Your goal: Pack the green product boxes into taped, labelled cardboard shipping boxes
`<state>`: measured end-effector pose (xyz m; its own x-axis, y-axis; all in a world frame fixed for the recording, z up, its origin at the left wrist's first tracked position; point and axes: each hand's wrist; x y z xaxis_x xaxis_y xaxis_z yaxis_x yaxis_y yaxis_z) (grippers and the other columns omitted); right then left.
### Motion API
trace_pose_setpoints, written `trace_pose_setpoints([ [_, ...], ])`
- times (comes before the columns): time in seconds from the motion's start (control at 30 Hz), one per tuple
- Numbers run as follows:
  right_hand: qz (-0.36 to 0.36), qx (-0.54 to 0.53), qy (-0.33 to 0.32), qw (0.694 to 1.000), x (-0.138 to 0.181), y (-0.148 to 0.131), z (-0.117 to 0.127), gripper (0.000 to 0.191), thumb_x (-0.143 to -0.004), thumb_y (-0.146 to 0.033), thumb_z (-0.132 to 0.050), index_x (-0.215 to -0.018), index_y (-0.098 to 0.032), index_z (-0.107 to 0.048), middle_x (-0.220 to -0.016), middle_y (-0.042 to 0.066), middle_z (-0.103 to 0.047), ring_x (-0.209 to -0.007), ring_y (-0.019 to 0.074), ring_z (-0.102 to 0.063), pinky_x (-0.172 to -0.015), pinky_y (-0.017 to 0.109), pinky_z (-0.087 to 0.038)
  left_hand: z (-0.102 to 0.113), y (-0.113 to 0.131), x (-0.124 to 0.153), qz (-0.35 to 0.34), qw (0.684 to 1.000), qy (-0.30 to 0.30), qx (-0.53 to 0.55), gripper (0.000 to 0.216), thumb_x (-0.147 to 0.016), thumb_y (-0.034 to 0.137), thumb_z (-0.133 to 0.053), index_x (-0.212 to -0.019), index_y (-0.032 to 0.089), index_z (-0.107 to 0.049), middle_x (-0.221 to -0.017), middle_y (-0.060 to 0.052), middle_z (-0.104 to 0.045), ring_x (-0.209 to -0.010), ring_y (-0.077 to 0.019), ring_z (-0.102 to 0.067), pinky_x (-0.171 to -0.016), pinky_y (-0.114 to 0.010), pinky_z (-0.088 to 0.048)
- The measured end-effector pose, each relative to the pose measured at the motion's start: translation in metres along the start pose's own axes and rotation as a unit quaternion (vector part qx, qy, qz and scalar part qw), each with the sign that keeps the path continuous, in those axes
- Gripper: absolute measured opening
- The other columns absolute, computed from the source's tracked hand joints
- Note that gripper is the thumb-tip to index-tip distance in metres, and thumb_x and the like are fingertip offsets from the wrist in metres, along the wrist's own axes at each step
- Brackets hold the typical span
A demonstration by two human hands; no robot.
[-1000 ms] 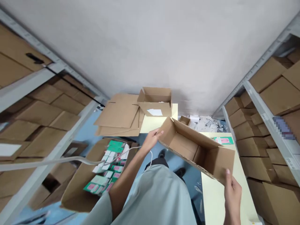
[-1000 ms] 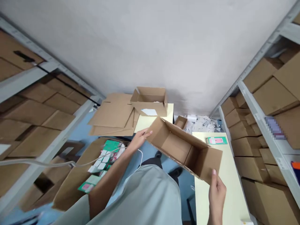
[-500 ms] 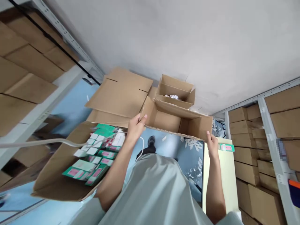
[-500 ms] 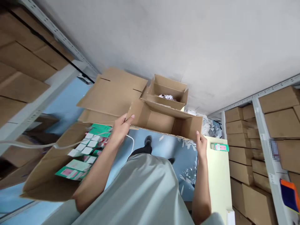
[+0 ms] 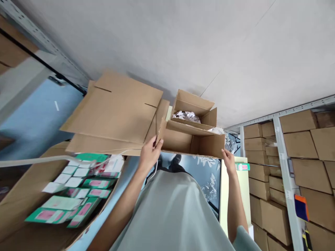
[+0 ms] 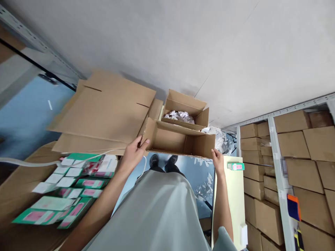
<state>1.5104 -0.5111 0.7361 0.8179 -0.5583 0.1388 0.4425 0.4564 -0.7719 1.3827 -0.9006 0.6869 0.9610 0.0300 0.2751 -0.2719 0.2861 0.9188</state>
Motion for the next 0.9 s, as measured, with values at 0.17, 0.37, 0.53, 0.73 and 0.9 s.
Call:
trace_pose_setpoints([
  [0.17,0.004,-0.03,0.025,0.999,-0.039,-0.025,0.021,0.086,-0.08,-0.086,-0.074,-0.126,-0.014,-0.079,-0.128,0.023,-0.081,-0.116,0.0389,-0.077,-0.105,0.054,-0.06,-0.003,0.017,-0.011,-0.02,0.999,0.029,0.012,0.089,-0.091,0.047,-0.077,-0.17,0.021,-0.044,-0.159,-0.019,-0.064,-0.144,-0.033,-0.064,-0.125,-0.047,-0.048],
  [0.37,0.139,-0.054,-0.02,0.989,-0.097,-0.099,0.011,0.07,-0.094,-0.076,-0.071,-0.129,-0.015,-0.08,-0.13,0.02,-0.082,-0.121,0.0367,-0.078,-0.112,0.055,-0.058,-0.015,0.076,-0.053,-0.206,0.967,-0.006,-0.147,0.076,-0.089,0.038,-0.081,-0.161,0.026,-0.06,-0.173,-0.012,-0.049,-0.162,-0.0378,-0.044,-0.135,-0.052,-0.036],
  [0.53,0.214,-0.047,-0.119,0.968,-0.138,-0.142,-0.021,0.062,-0.1,-0.071,-0.067,-0.129,-0.018,-0.081,-0.13,0.014,-0.083,-0.12,0.0331,-0.079,-0.111,0.049,-0.06,-0.04,0.085,-0.081,-0.242,0.941,-0.037,-0.233,0.046,-0.093,0.031,-0.075,-0.139,0.025,-0.08,-0.16,-0.011,-0.065,-0.161,-0.0405,-0.043,-0.135,-0.053,-0.034],
  [0.73,0.279,0.072,-0.2,0.937,-0.197,-0.177,-0.069,0.043,-0.111,-0.051,-0.059,-0.133,-0.02,-0.08,-0.127,0.01,-0.084,-0.118,0.028,-0.081,-0.109,0.043,-0.061,-0.041,0.088,-0.081,-0.217,0.927,-0.048,-0.303,0.035,-0.104,0.033,-0.059,-0.127,0.025,-0.084,-0.126,-0.013,-0.081,-0.122,-0.0355,-0.071,-0.113,-0.048,-0.056],
  [0.9,0.223,0.411,-0.333,0.819,-0.259,-0.191,-0.142,0.042,-0.108,-0.036,-0.068,-0.148,-0.024,-0.071,-0.138,0.011,-0.081,-0.132,0.0272,-0.075,-0.114,0.036,-0.056,-0.039,0.09,-0.083,-0.237,0.916,-0.039,-0.322,0.036,-0.106,0.031,-0.055,-0.128,0.025,-0.083,-0.128,-0.012,-0.081,-0.123,-0.0331,-0.073,-0.111,-0.047,-0.059],
])
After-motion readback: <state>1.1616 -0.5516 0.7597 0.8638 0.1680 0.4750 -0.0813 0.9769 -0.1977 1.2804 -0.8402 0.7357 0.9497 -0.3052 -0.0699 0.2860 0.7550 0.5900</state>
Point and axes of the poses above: each hand's wrist, its own x-axis away from the middle knuckle, its own z-axis out of the back of the hand, y = z × x
